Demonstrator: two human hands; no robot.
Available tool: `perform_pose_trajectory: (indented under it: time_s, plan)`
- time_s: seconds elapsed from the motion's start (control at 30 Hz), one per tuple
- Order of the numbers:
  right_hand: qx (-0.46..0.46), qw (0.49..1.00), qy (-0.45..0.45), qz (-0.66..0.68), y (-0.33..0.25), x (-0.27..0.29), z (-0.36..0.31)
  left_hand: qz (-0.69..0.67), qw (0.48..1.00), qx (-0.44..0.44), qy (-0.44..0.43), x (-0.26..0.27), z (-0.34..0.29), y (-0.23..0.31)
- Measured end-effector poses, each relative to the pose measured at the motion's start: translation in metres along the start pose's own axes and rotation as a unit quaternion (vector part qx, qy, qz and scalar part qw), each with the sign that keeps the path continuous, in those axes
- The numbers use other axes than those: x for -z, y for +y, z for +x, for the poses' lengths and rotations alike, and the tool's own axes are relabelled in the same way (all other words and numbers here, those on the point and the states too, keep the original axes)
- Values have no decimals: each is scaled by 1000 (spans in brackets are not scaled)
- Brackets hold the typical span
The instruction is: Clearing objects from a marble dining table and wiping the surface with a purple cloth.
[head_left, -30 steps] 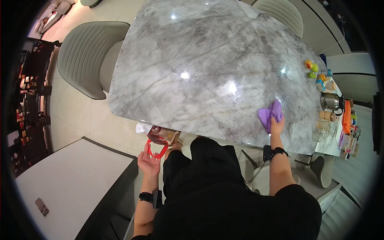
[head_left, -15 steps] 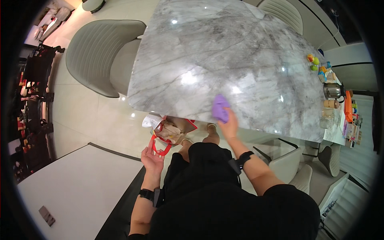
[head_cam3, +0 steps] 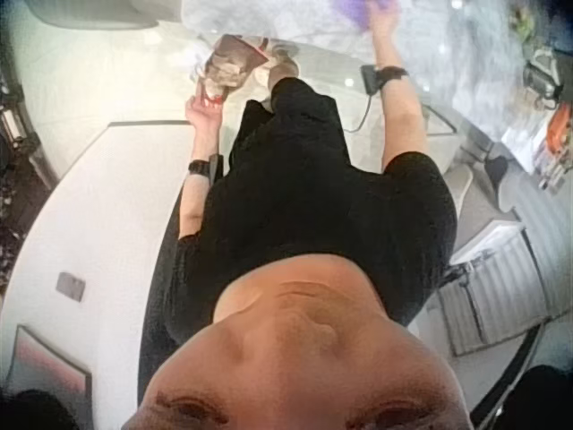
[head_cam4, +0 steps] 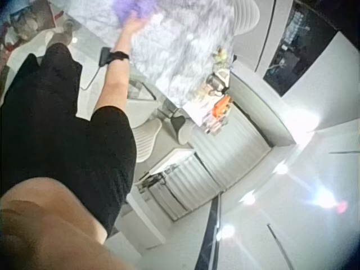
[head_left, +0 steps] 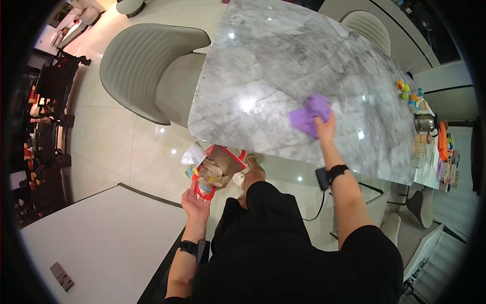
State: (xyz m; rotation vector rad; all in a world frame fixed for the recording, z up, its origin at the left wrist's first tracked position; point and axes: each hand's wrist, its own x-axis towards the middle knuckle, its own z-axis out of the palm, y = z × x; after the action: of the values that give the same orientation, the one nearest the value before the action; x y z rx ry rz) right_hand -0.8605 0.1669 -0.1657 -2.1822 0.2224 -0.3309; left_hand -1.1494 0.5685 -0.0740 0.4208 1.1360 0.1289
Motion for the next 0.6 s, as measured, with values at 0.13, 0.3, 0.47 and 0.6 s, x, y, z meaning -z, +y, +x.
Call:
perform_pose_trajectory:
  time_s: [0.13, 0.3, 0.47, 0.6]
  plan:
    - [-33, 985, 98, -135, 39, -19, 25, 12, 1000, -17, -23, 1, 21, 6]
    - [79, 990, -72, -93, -74, -76, -23, -16, 999, -17, 48, 6, 24, 20]
    - [166, 953, -237, -86, -107, -115, -95, 3, 998, -1, 56, -6, 47, 23]
    - [200, 885, -420, 26, -131, -127, -119, 13, 999, 16, 42, -30, 46, 22]
